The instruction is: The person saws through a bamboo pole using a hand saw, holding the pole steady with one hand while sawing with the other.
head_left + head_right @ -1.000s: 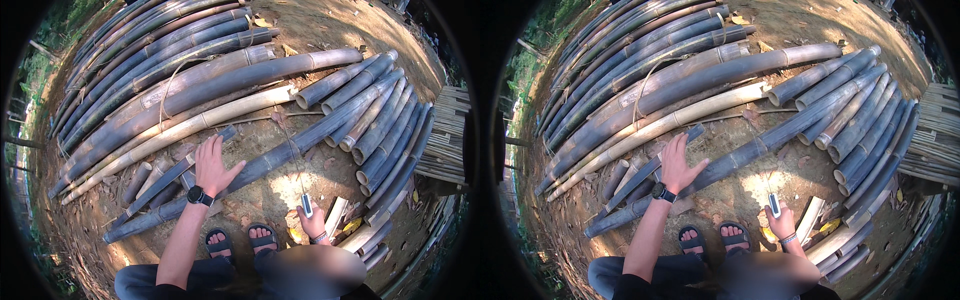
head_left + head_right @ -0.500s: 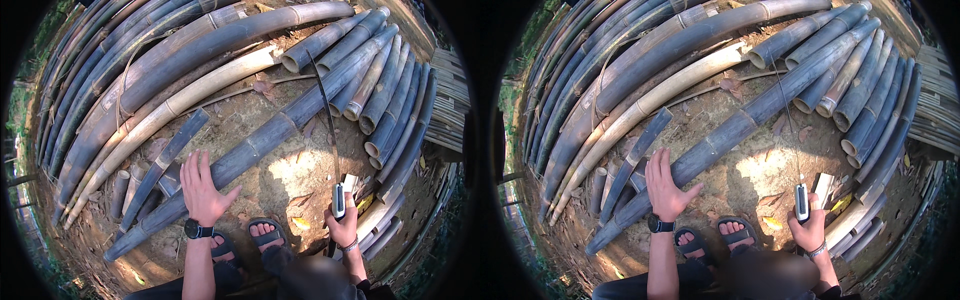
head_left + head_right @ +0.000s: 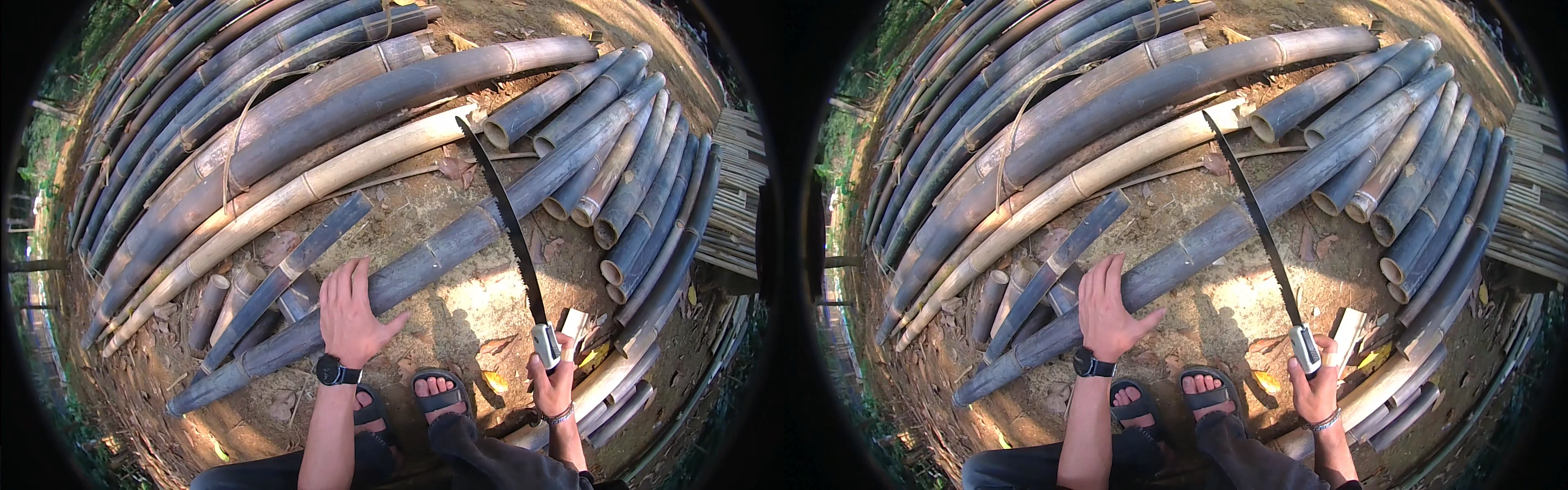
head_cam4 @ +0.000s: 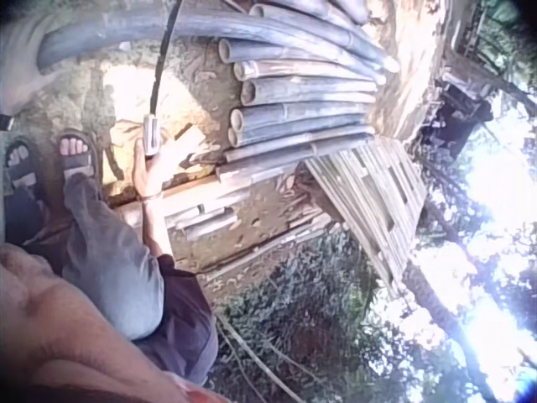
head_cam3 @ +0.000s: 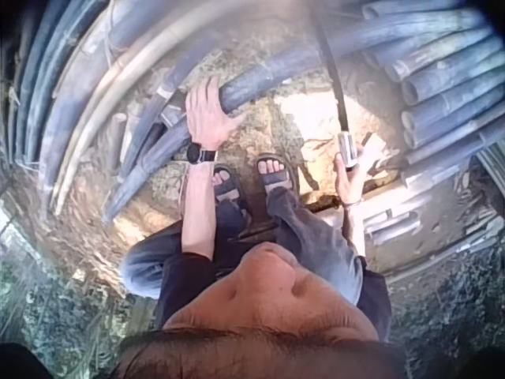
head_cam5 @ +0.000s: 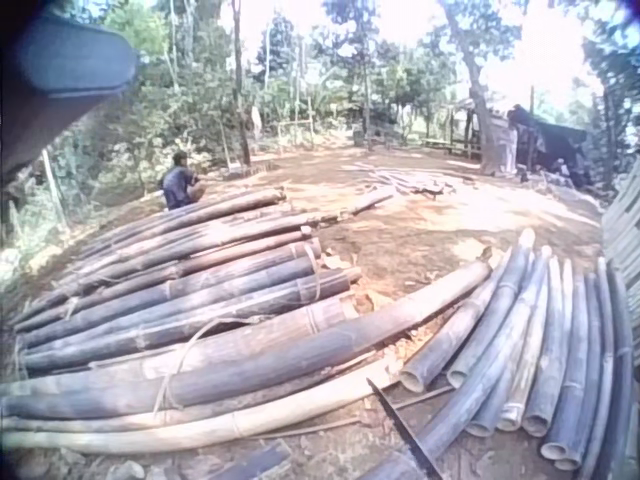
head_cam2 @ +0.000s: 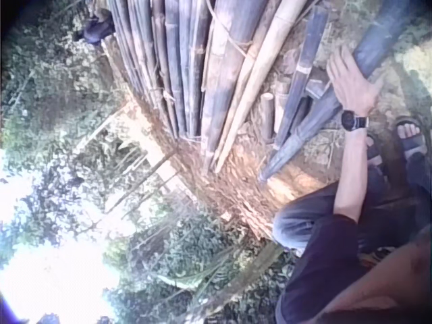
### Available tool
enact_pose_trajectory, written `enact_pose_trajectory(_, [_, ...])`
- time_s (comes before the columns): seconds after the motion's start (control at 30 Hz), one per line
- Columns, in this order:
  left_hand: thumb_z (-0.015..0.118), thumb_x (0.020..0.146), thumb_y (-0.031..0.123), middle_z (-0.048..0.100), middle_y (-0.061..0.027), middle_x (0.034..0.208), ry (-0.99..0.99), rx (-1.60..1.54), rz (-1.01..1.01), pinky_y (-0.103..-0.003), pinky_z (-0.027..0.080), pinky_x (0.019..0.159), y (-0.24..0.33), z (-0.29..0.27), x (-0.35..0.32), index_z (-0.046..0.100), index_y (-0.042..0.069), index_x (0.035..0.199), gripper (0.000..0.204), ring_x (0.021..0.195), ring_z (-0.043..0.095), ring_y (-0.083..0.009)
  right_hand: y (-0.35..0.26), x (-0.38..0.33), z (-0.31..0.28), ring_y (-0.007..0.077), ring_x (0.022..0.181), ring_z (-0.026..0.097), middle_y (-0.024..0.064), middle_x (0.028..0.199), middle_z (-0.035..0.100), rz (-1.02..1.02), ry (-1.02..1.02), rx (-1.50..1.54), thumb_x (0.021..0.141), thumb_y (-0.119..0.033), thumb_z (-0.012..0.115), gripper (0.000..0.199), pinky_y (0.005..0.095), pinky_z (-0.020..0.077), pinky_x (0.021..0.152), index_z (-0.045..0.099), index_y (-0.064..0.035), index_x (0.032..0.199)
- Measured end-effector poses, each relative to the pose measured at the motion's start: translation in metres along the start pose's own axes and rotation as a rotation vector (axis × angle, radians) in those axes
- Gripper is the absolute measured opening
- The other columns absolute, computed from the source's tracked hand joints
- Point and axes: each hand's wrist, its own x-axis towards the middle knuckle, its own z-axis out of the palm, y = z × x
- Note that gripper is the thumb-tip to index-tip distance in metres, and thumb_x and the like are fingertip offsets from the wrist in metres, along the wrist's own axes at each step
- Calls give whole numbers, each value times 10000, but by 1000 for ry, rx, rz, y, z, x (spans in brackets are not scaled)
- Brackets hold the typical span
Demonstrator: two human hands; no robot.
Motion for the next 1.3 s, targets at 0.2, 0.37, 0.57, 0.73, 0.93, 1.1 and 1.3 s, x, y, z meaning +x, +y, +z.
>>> enact_pose_trajectory(0.2, [852, 599, 441, 507, -173, 1342, 30, -20, 20, -490, 326, 1104, 0, 3, -1, 471, 39, 1383, 960, 1250, 462, -370, -7, 2, 2, 98, 694, 564, 36, 829, 569, 8, 31, 152, 924, -62, 622, 312, 258, 474, 615, 417, -24, 1155])
enact_pose_trajectory(0.37, [841, 620, 424, 515, -177, 1319, 61, -52, 26, -515, 324, 1093, 2, 1, -2, 480, 27, 1369, 921, 1226, 478, -374, -2, -1, 3, 97, 698, 562, 38, 821, 575, -46, 99, 189, 888, -19, 613, 314, 258, 474, 634, 414, -29, 1131])
enact_pose_trajectory(0.57, [832, 629, 474, 507, -168, 1353, 71, -52, 58, -511, 322, 1085, -1, 2, -2, 473, 24, 1376, 943, 1249, 461, -381, -9, -4, -3, 138, 733, 632, 93, 861, 678, -71, 4, 119, 870, 4, 597, 293, 292, 504, 679, 425, -25, 1106])
enact_pose_trajectory(0.73, [841, 611, 460, 484, -173, 1377, 61, -31, 43, -513, 288, 1121, 1, -3, -2, 459, 25, 1384, 965, 1279, 440, -378, -12, -5, -4, 263, 746, 714, 130, 824, 695, -162, -95, -155, 919, -65, 631, 322, 373, 549, 677, 448, -18, 1180])
enact_pose_trajectory(0.93, [853, 620, 406, 443, -207, 1405, 31, 79, -25, -507, 242, 1161, 21, -1, 2, 430, 4, 1394, 970, 1327, 399, -367, -11, -9, 10, 368, 721, 703, 207, 778, 664, -106, -199, -171, 921, -114, 643, 392, 425, 534, 620, 409, 21, 1205])
enact_pose_trajectory(1.1, [864, 612, 387, 482, -212, 1357, -65, 77, -67, -463, 324, 1111, 31, 6, 28, 447, -30, 1354, 947, 1281, 446, -362, -39, -3, 39, 458, 636, 651, 242, 686, 630, -232, -217, -305, 924, -208, 660, 417, 507, 505, 553, 437, 4, 1204])
enact_pose_trajectory(1.3, [845, 618, 315, 660, -198, 1076, -171, 84, -160, -423, 493, 943, 29, 14, 35, 583, 0, 1070, 610, 1051, 629, -340, -53, -1, 49, 468, 616, 637, 244, 665, 624, -287, -217, -389, 938, -209, 644, 396, 533, 494, 537, 423, 8, 1185])
